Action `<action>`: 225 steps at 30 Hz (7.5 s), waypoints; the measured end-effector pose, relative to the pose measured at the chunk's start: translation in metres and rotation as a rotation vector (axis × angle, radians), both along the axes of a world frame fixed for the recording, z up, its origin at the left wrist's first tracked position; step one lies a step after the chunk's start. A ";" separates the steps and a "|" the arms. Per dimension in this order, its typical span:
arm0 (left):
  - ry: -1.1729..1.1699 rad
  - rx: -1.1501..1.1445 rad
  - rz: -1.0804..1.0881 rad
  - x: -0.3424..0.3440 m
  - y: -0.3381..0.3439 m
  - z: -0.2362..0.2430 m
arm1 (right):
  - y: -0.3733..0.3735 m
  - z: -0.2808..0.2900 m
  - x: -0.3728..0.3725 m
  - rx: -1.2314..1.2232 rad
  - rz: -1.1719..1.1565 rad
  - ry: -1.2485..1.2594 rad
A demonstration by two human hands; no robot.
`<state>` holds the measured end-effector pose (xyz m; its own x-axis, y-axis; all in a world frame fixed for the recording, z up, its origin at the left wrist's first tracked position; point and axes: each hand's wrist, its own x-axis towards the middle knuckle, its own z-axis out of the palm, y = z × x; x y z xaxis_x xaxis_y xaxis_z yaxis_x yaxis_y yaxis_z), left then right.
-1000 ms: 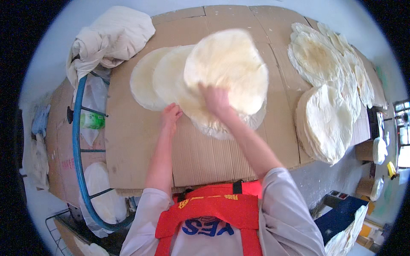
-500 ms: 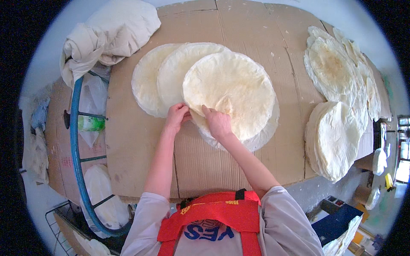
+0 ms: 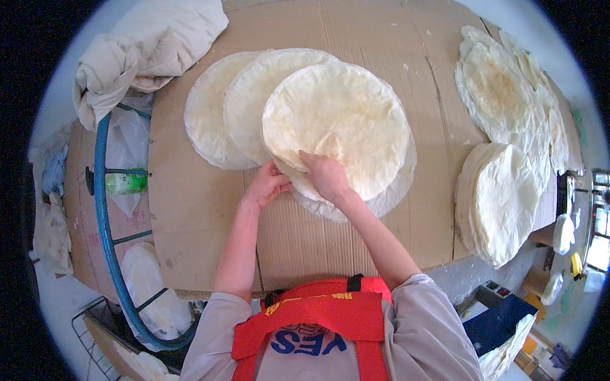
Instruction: The person repeatedly picks up thin, round, translucent dough sheets from a cardboard surface, separates them, and stacks them into a growing pile. The person handles the sheets by hand, smoothing and aligning them as they are stacked.
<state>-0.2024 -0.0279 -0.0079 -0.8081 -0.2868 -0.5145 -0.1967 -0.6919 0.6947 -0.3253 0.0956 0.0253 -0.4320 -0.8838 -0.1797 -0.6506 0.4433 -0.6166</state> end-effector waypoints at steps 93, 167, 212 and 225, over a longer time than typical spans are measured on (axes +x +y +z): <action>-0.105 -0.045 0.396 0.041 0.024 -0.014 | -0.006 0.094 -0.059 0.073 0.048 0.816; -0.272 -0.360 0.228 0.093 0.061 0.001 | 0.211 -0.030 0.008 -0.612 -0.952 -1.020; 0.085 0.547 0.068 0.085 0.102 -0.005 | 0.110 0.000 0.116 -0.049 -0.384 0.050; -0.136 0.096 -0.106 0.072 0.097 -0.009 | 0.101 0.016 0.152 -0.196 -0.349 0.112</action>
<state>-0.1302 0.0694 -0.0170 -0.7525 -0.1483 -0.6417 -0.3595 -0.7239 0.5889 -0.1735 0.1967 0.0411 -0.7190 -0.6937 0.0427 -0.5500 0.5303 -0.6452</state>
